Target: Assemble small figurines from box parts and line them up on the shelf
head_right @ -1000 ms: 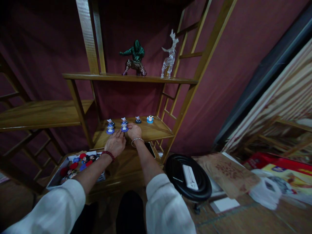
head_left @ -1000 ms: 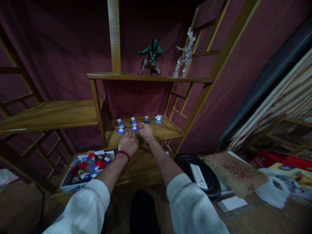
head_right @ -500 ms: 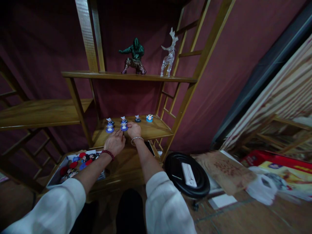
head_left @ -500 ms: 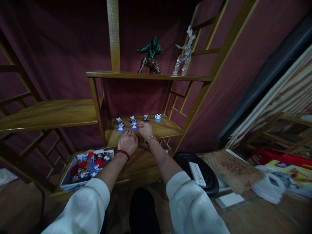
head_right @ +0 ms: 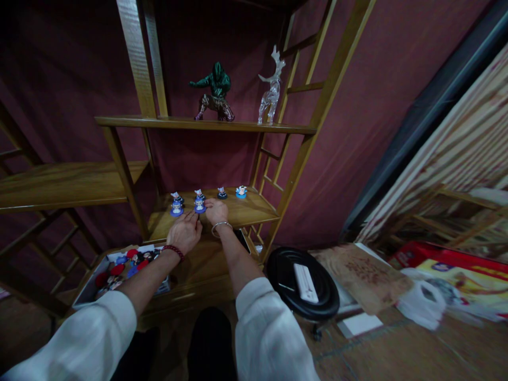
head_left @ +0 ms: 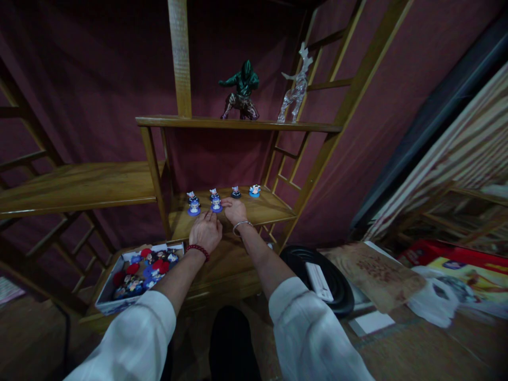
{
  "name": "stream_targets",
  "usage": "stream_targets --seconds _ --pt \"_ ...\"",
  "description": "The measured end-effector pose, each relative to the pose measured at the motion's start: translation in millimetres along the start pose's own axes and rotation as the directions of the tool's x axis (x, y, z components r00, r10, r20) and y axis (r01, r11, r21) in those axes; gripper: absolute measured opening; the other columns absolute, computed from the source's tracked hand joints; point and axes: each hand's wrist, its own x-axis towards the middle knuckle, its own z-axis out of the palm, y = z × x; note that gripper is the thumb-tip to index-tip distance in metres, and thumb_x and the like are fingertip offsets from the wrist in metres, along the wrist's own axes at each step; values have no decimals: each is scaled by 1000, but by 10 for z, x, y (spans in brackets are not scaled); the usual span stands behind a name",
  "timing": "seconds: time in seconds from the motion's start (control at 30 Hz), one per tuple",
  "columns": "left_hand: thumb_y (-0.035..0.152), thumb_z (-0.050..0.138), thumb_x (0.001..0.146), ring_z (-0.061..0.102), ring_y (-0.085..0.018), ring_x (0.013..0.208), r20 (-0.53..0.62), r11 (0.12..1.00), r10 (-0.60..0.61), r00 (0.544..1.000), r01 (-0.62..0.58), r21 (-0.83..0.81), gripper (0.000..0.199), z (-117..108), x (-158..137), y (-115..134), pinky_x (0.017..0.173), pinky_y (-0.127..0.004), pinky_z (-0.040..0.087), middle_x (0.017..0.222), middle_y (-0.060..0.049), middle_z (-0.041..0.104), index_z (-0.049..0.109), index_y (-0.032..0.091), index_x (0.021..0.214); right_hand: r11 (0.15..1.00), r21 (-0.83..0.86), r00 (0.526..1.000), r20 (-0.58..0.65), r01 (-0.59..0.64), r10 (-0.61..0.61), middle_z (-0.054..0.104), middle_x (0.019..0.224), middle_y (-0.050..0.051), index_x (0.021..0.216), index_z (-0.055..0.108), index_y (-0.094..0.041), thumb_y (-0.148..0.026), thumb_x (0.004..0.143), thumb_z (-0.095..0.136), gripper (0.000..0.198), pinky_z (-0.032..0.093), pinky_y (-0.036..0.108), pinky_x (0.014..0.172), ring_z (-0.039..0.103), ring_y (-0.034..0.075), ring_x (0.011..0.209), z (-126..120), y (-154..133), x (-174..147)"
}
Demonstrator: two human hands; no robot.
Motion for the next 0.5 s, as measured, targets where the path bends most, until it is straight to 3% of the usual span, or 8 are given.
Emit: stream_targets --seconds 0.23,0.5 --pt "21 36 81 48 -20 104 4 1000 5 1000 -5 4 31 -6 1 -3 92 -34 35 110 -11 59 56 11 102 997 62 999 -3 -37 37 69 82 -1 83 67 -20 -4 66 42 33 47 18 72 63 12 81 -9 -31 -20" --pt "21 35 81 49 -20 103 -2 1000 3 1000 -3 4 31 16 -6 -5 92 -34 35 109 -12 59 56 10 102 998 -43 999 11 -41 41 69 86 -3 87 65 -23 -7 67 44 33 46 20 75 62 12 86 -90 -126 -85"
